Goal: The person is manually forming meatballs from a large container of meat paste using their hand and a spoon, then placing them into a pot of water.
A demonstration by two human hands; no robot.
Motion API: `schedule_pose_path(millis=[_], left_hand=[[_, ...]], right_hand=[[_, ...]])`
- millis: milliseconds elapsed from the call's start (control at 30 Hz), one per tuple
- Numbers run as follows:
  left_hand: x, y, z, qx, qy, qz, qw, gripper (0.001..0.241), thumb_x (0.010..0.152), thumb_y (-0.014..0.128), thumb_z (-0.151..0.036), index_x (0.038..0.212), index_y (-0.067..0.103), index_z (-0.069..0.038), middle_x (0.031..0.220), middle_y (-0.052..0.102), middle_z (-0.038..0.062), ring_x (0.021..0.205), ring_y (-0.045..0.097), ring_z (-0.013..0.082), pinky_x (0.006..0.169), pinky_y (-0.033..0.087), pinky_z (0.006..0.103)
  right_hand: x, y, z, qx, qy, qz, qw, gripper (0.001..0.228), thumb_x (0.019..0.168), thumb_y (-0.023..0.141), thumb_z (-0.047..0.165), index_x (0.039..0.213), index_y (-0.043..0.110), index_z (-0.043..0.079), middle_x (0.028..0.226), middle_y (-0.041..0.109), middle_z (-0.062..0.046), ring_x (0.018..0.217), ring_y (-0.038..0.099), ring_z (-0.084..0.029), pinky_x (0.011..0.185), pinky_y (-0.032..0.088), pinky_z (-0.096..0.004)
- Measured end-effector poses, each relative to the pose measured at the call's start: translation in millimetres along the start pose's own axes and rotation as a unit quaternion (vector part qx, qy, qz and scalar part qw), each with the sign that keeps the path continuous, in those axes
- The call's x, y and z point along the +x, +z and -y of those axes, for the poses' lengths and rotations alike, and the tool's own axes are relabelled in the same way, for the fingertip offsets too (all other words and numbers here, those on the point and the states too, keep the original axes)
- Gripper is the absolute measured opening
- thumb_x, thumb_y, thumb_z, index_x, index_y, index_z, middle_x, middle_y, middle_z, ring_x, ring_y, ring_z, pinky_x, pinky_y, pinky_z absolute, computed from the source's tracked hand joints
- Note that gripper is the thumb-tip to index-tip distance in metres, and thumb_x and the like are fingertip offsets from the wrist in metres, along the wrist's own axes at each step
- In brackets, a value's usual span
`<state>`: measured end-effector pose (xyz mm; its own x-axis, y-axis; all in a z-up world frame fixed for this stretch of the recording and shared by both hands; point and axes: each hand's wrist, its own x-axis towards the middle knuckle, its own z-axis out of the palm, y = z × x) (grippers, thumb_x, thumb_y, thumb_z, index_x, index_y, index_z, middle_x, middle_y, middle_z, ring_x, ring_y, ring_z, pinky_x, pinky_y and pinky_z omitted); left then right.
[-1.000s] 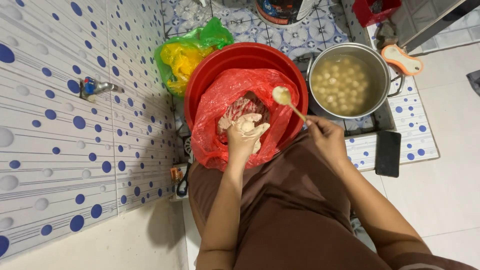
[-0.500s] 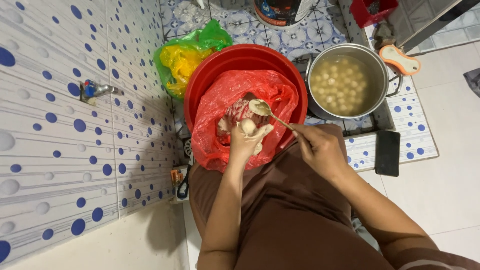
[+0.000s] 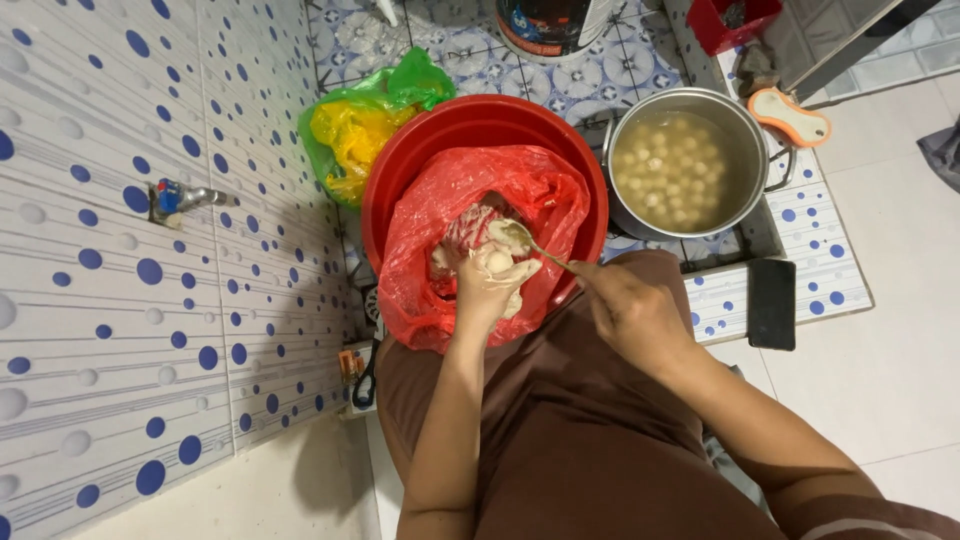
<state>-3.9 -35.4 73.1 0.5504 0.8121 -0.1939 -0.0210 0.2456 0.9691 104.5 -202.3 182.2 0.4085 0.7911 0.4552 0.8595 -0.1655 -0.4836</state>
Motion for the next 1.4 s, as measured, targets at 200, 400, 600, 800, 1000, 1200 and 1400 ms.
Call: schedule_pose_path(millis=[200, 400, 600, 800, 1000, 1200, 1400], left_hand=[[0, -2, 16, 0.076, 0.033, -0.025, 0.996, 0.027, 0.066, 0.095, -0.011, 0.077, 0.071, -0.006, 0.059, 0.064, 0.005, 0.058, 0.059, 0.0095, 0.059, 0.055, 0.026], [13, -4, 38, 0.06, -0.05, -0.068, 0.995, 0.047, 0.062, 0.097, -0.011, 0.096, 0.068, 0.001, 0.078, 0.07, 0.011, 0.072, 0.068, 0.019, 0.07, 0.058, 0.0354], [35, -8, 55, 0.098, -0.063, -0.071, 0.991, 0.02, 0.07, 0.087, -0.005, 0.077, 0.069, -0.008, 0.06, 0.067, 0.004, 0.049, 0.067, 0.0168, 0.043, 0.056, 0.0334], [54, -14, 70, 0.278, -0.065, -0.073, 0.956, 0.016, 0.079, 0.078, -0.012, 0.092, 0.074, -0.004, 0.071, 0.073, 0.014, 0.062, 0.073, 0.0307, 0.05, 0.06, 0.0412], [72, -13, 86, 0.388, -0.029, -0.043, 0.92, 0.019, 0.076, 0.077, -0.006, 0.093, 0.075, 0.003, 0.077, 0.073, 0.022, 0.08, 0.074, 0.0412, 0.068, 0.062, 0.0492], [90, -31, 126, 0.278, -0.04, -0.067, 0.957, 0.021, 0.07, 0.089, -0.006, 0.069, 0.068, -0.002, 0.058, 0.063, 0.017, 0.049, 0.067, 0.0295, 0.037, 0.053, 0.0415], [79, -31, 111, 0.189, -0.104, -0.055, 0.975, 0.032, 0.076, 0.084, -0.005, 0.063, 0.055, -0.005, 0.048, 0.051, 0.011, 0.038, 0.054, 0.0209, 0.03, 0.048, 0.0382]], right_hand=[[0, -3, 9, -0.055, -0.045, -0.026, 0.997, 0.019, 0.098, 0.065, 0.016, 0.113, 0.076, 0.018, 0.07, 0.067, 0.0, 0.061, 0.07, -0.019, 0.054, 0.058, -0.03], [-3, 2, 7, -0.095, -0.072, -0.027, 0.993, 0.022, 0.093, 0.065, 0.011, 0.112, 0.076, 0.019, 0.067, 0.063, 0.0, 0.052, 0.066, -0.02, 0.046, 0.055, -0.031], [-10, 22, 3, 0.056, 0.04, 0.054, 0.996, 0.025, 0.09, 0.065, 0.004, 0.11, 0.078, 0.014, 0.082, 0.076, -0.008, 0.077, 0.076, -0.029, 0.061, 0.061, -0.036], [-26, 57, -42, 0.222, 0.222, 0.106, 0.943, 0.02, 0.095, 0.066, 0.012, 0.109, 0.08, 0.01, 0.096, 0.08, -0.014, 0.096, 0.075, -0.034, 0.081, 0.059, -0.045], [-21, 56, -77, 0.496, 0.461, 0.103, 0.729, 0.02, 0.093, 0.067, 0.007, 0.106, 0.075, -0.005, 0.052, 0.049, -0.008, 0.031, 0.035, -0.006, 0.03, 0.031, -0.019], [-27, 68, -191, 0.368, 0.44, -0.024, 0.819, 0.013, 0.088, 0.066, 0.007, 0.094, 0.078, 0.003, 0.061, 0.064, -0.01, 0.05, 0.054, -0.013, 0.044, 0.041, -0.025], [-12, 96, -324, 0.039, 0.398, -0.061, 0.915, 0.017, 0.097, 0.071, 0.023, 0.104, 0.082, 0.012, 0.079, 0.075, -0.012, 0.083, 0.074, -0.034, 0.074, 0.057, -0.04]])
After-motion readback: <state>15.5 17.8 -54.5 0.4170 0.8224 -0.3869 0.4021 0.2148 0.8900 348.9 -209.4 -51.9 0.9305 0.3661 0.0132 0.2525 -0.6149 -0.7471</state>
